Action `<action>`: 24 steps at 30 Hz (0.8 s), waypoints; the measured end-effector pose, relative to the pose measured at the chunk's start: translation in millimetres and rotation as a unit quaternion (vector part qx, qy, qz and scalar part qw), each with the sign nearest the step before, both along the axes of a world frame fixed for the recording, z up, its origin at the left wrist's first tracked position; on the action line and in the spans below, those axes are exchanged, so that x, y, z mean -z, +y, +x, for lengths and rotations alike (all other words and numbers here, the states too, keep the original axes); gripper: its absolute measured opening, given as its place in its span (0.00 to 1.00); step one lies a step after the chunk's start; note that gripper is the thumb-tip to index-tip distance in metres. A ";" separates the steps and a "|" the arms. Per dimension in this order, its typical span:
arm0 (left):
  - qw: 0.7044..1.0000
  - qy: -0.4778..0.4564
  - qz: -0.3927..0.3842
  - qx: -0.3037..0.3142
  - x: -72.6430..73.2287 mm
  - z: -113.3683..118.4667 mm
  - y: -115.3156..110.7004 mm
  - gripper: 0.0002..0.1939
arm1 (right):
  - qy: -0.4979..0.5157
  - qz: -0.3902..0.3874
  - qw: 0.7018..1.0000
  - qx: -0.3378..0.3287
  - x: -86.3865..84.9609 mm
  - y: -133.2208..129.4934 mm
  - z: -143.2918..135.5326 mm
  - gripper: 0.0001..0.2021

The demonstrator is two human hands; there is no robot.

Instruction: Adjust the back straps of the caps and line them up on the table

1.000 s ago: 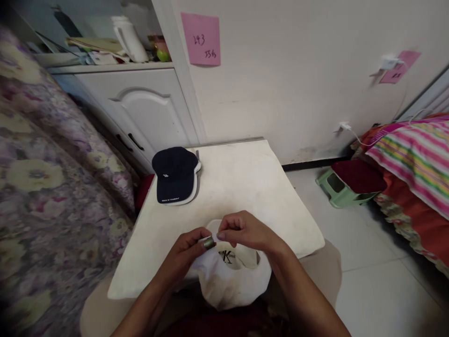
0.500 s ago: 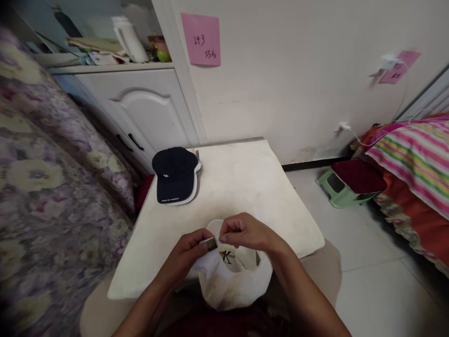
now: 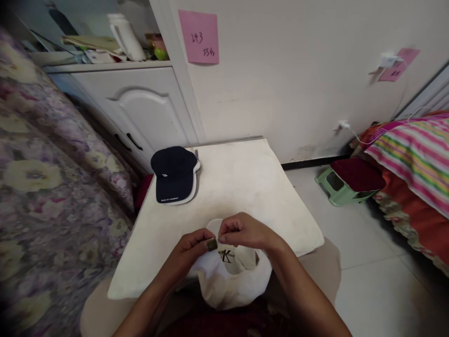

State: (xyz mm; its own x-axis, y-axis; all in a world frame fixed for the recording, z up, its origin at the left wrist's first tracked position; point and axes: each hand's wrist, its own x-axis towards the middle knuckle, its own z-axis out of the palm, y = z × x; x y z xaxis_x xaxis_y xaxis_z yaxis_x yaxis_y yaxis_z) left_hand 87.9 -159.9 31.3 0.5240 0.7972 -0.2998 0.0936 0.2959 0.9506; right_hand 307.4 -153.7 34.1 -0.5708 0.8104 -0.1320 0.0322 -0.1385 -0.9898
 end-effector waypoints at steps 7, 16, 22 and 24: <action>0.999 0.029 0.018 0.006 -3.0 0.9 -1.4 0.15 | -0.008 -0.004 1.000 0.009 6.6 -2.5 0.5 0.06; 0.998 0.050 0.029 0.024 -5.2 1.9 -2.9 0.14 | 0.018 0.004 0.999 0.026 14.8 -6.9 -4.1 0.07; 0.996 0.053 0.068 0.019 -6.7 2.1 -5.0 0.13 | 0.022 -0.010 0.999 0.026 19.4 -9.3 -1.6 0.08; 0.996 0.060 0.072 0.015 -6.2 2.2 -5.4 0.13 | 0.030 -0.015 0.999 0.022 19.9 -10.0 0.0 0.08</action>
State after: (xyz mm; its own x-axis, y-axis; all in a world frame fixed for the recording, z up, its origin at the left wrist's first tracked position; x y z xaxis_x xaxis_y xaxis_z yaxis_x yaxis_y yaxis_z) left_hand 90.2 -165.3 37.6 0.5146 0.8212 -0.2465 0.2164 0.1538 0.9641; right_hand 307.4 -163.7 14.3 -0.5422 0.8312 -0.1226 -0.0345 -0.1678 -0.9852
